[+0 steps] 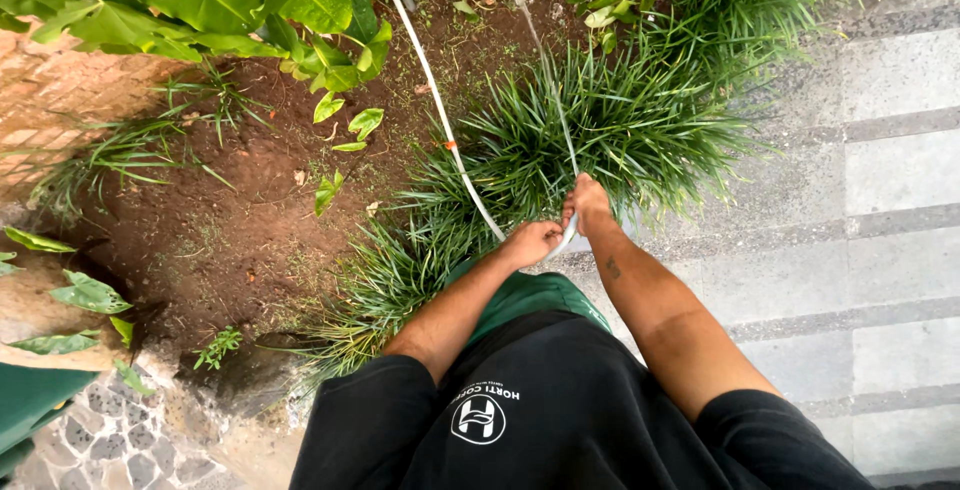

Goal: The person holds a hose and waters plants in an outdoor garden bed by directing a stream of water at the soil and foliage. They move the hose to cover different sections of the bed and occasionally use their hand to move leaves aside.

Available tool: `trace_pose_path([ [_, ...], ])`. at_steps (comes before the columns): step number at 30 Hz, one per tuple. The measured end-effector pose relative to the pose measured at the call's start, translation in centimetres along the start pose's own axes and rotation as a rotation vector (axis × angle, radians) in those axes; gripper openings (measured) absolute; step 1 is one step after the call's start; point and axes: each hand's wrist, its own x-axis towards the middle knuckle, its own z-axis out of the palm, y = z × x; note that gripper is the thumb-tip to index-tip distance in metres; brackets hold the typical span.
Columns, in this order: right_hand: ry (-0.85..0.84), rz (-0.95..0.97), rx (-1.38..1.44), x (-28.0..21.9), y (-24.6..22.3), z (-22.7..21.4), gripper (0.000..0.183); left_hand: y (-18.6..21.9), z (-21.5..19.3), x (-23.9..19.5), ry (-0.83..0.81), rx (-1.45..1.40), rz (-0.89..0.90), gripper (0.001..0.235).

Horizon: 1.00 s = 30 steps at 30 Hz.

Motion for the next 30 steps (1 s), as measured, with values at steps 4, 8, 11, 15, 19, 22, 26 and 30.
trace_pose_path([
  [4,-0.001,0.0,0.04,0.4,0.5,-0.3,0.038,-1.3,0.9,0.4,-0.065,0.025,-0.044,0.03],
  [8,0.011,0.03,-0.01,0.1,0.7,-0.5,0.041,-2.4,1.8,0.8,-0.23,0.044,-0.077,0.03],
  [11,-0.012,0.037,-0.038,0.1,0.6,-0.5,0.037,-2.7,2.3,0.7,-0.195,0.041,-0.029,0.03],
  [15,-0.049,0.038,-0.068,0.2,0.6,-0.1,0.033,-2.6,2.4,0.2,-0.16,0.076,-0.056,0.029],
  [19,0.005,0.021,-0.048,0.3,-0.4,0.8,0.036,-1.9,1.4,0.1,-0.098,0.046,-0.072,0.028],
  [22,0.039,0.017,-0.012,0.1,-1.0,1.3,0.039,-1.4,0.9,-0.1,-0.029,0.022,-0.077,0.027],
  [26,-0.016,-0.105,-0.109,-0.7,-2.2,2.6,0.044,-1.0,0.1,0.2,-0.016,0.021,-0.081,0.027],
  [30,-0.03,-0.157,-0.237,-2.1,-3.8,3.8,0.047,-0.5,0.1,0.7,0.06,-0.03,-0.034,0.027],
])
